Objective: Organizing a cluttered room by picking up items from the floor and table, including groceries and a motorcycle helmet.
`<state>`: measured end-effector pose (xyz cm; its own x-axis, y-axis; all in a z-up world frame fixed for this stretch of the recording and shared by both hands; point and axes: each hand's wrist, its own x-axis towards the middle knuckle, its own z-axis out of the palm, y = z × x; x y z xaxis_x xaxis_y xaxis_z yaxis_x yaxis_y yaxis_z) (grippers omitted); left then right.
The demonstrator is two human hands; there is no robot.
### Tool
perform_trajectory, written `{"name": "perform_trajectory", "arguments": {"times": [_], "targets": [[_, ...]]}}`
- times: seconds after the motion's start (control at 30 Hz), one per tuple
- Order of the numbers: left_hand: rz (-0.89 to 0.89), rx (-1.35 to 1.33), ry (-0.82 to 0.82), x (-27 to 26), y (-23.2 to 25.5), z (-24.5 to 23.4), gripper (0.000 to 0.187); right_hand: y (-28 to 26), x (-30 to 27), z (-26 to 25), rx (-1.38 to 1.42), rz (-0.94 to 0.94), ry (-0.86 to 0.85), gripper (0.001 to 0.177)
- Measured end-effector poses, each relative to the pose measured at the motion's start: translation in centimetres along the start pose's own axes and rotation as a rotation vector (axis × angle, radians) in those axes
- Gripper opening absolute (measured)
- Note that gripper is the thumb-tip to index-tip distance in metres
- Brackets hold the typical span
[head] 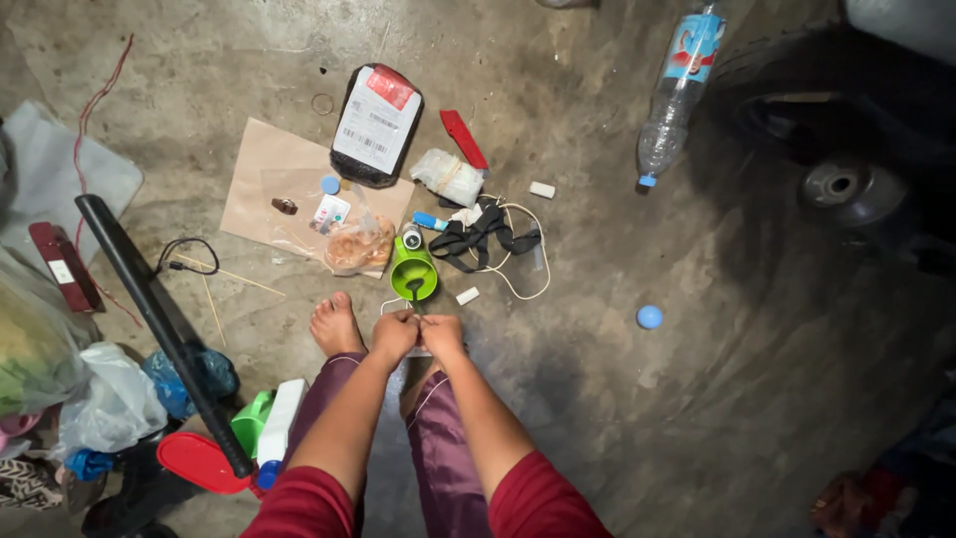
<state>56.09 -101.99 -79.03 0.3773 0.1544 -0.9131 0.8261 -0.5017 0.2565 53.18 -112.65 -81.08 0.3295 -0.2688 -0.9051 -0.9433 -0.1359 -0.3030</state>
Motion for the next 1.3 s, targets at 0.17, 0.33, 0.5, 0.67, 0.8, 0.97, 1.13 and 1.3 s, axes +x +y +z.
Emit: {"name": "perform_trajectory", "arguments": {"times": [0.17,0.33,0.5,0.67,0.8,0.97,1.13,1.3], "targets": [[0.004,-0.024,-0.011,-3.0,1.2,-0.9,0.036,-1.4,-2.4,-1.6,-0.027,0.001,-0.016,0.023],[0.004,-0.071,-0.006,-7.1,2.1,-2.5,0.034,-3.1,-7.0,-4.0,-0.040,-0.027,-0.039,0.023],[0.109,0.024,-0.020,-13.7,2.7,-4.7,0.034,-6.6,-15.1,-7.7,-0.087,-0.087,-0.097,0.020],[0.179,0.109,-0.016,-22.7,2.7,-8.0,0.041,-9.1,-24.8,-11.8,-0.253,-0.230,-0.159,0.014],[0.275,0.053,0.026,-31.8,2.8,-11.5,0.034,-8.6,-29.9,-14.9,-0.495,-0.388,-0.126,0.016],[0.186,-0.225,0.124,-43.6,2.0,-15.2,0.024,-12.7,-40.6,-20.0,-0.389,-0.415,-0.252,0.011],[0.086,-0.526,0.106,-52.6,-0.5,-15.6,0.024,-12.4,-47.7,-22.0,-0.251,-0.359,-0.283,0.006],[0.171,-1.112,0.025,-62.1,-1.9,-15.6,0.027,-14.2,-61.2,-21.2,-0.076,-0.552,-0.468,0.021]]}}
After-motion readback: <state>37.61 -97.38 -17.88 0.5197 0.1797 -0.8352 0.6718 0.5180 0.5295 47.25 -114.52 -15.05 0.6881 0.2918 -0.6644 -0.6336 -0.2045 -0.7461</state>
